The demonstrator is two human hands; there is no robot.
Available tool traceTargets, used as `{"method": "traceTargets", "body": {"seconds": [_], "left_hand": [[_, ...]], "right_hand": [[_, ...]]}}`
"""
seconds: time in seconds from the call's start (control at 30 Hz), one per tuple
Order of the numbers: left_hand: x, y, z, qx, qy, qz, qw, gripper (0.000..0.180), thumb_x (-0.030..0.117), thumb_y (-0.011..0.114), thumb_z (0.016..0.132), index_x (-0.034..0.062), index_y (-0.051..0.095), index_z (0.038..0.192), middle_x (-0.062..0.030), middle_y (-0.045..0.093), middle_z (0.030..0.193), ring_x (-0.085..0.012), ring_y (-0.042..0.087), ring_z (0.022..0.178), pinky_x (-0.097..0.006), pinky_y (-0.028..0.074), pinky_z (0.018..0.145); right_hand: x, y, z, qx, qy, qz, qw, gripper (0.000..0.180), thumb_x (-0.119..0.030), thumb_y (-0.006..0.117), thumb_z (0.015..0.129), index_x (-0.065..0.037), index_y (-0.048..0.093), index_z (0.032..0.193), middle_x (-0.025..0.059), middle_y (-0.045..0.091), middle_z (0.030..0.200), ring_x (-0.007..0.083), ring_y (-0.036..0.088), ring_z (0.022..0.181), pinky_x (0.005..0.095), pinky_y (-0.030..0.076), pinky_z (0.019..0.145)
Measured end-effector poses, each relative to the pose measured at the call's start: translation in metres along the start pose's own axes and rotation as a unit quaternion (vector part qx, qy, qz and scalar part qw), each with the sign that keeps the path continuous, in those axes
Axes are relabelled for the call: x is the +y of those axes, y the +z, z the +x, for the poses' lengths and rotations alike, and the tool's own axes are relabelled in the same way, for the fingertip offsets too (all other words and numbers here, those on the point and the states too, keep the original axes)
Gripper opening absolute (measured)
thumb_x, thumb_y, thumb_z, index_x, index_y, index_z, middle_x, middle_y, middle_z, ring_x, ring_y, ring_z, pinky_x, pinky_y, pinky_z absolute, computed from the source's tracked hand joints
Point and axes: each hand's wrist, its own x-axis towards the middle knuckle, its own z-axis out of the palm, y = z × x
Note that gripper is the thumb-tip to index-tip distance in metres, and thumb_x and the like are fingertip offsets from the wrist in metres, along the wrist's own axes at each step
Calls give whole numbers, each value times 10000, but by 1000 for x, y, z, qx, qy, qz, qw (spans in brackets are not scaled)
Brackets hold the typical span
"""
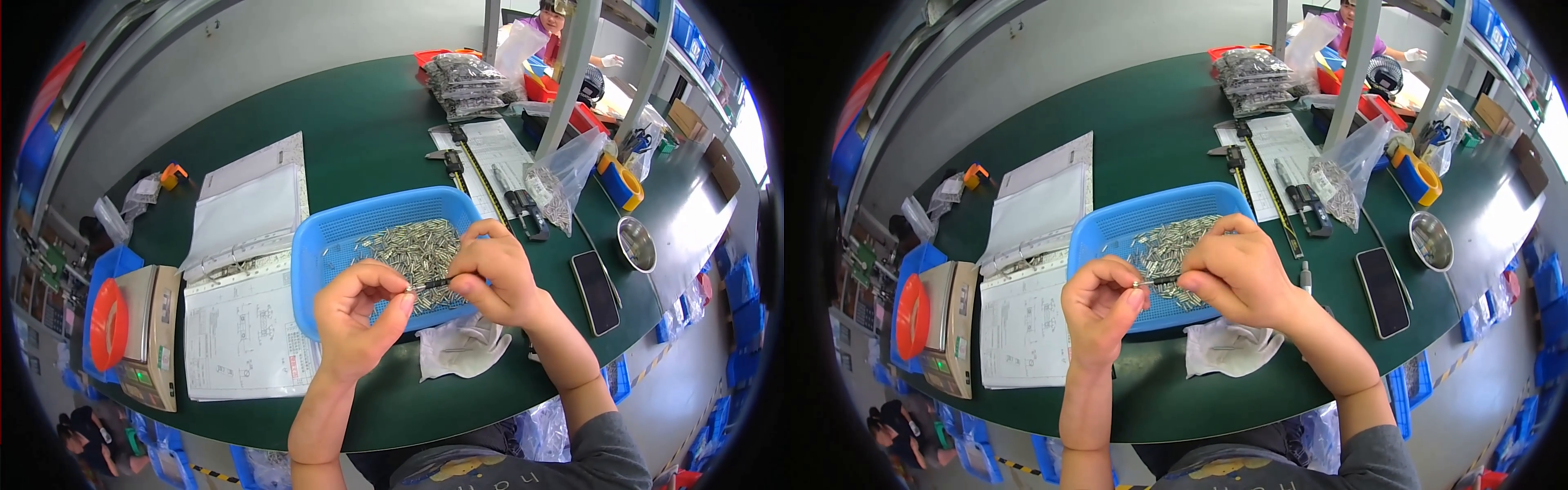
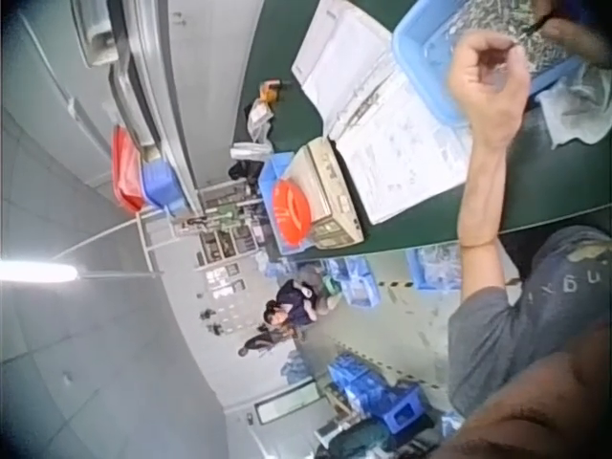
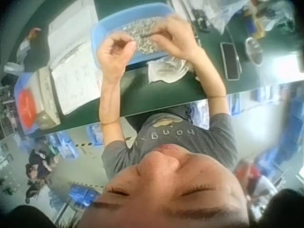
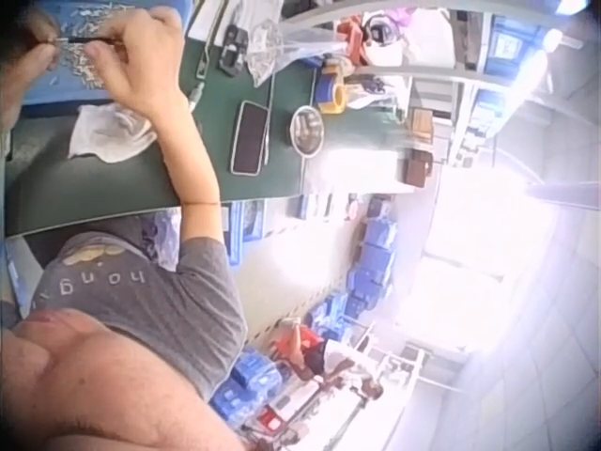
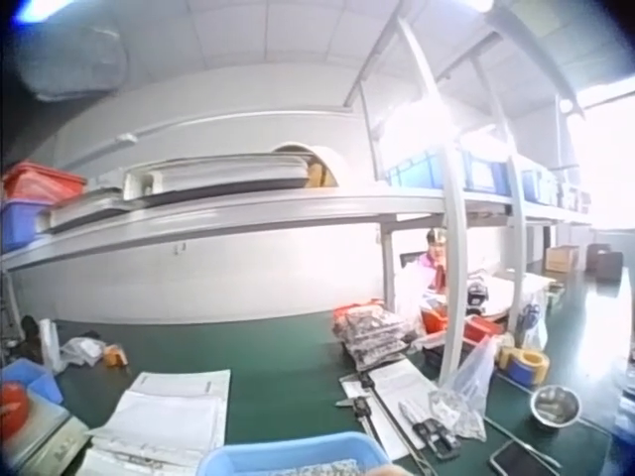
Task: The recorder is picking up and visually inspecting small metal pins from a blue plastic basket on a factory workbench.
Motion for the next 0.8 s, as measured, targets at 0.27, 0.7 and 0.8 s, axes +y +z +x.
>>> {"method": "traceTargets", "body": {"seconds": [0.27,0.7,0.8], "left_hand": [[-5,-3,-2,13,14,31,999,111,-57,611,730,-15,563,821,-46,569,805,-92,550,728,-219,462,660],[-3,0,10,-19,184,260,948,119,-12,624,667,18,558,760,-75,550,734,-179,559,649,-256,448,589],[-3,1,9,-18,173,265,948,114,-10,627,666,20,558,751,-74,551,731,-177,559,640,-257,450,584]], "right_hand": [[-1,10,0,17,12,15,1000,165,-68,679,687,-55,561,802,27,540,648,195,506,539,307,423,625],[-13,3,-2,-38,165,31,985,231,54,612,697,-25,490,877,20,429,736,81,393,627,211,303,527],[-2,-1,-1,-123,-11,-68,990,127,-77,589,755,-16,519,842,67,521,797,154,441,619,281,351,556]]}}
